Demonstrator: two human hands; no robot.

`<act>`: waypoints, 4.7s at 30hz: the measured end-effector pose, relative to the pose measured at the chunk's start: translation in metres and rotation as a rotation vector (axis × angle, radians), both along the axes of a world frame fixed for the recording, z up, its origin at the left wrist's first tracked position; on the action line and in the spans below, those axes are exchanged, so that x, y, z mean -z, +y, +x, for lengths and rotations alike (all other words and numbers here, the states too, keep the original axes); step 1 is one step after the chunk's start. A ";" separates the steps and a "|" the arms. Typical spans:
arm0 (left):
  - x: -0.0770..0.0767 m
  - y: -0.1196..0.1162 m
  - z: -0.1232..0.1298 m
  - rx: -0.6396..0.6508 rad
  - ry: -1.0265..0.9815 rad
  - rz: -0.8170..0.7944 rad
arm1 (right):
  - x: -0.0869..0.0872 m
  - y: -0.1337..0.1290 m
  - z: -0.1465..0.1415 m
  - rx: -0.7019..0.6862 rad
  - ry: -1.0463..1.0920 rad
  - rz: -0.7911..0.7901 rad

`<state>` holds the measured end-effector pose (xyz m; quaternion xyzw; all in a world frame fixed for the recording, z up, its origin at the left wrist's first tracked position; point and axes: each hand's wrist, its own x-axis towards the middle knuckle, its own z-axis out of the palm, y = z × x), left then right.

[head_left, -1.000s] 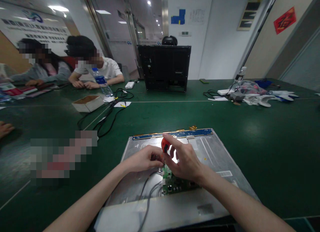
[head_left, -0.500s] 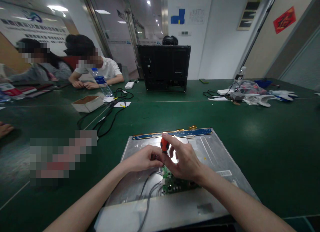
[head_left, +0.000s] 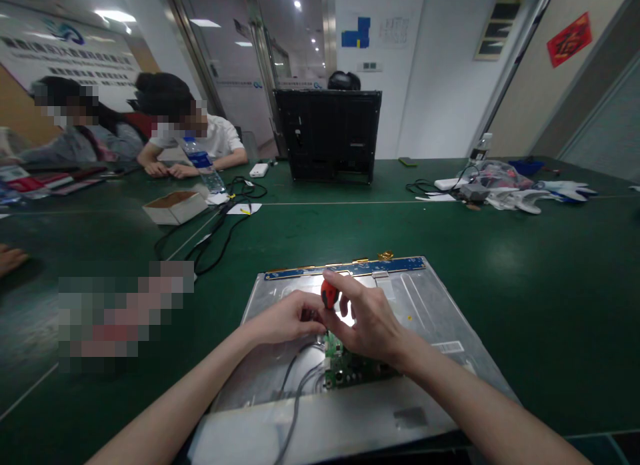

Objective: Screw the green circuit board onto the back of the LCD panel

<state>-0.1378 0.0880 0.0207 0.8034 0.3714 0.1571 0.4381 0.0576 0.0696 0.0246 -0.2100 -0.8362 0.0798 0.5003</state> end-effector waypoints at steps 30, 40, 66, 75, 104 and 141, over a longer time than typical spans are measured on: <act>-0.002 0.001 0.000 0.034 0.004 0.011 | -0.003 -0.003 0.000 0.012 -0.009 0.008; -0.003 0.000 0.001 0.042 -0.038 -0.037 | -0.002 -0.003 0.001 -0.021 -0.038 0.004; -0.003 0.002 0.001 0.055 -0.001 0.046 | -0.006 -0.003 0.002 -0.002 -0.033 0.030; 0.005 0.002 -0.002 0.027 0.021 0.010 | -0.005 -0.003 0.003 -0.038 -0.029 -0.030; -0.003 0.000 0.002 0.015 0.002 0.016 | -0.002 0.001 0.002 -0.006 -0.003 -0.016; -0.002 -0.001 0.003 0.026 -0.001 0.019 | -0.003 -0.003 0.004 0.038 -0.070 -0.028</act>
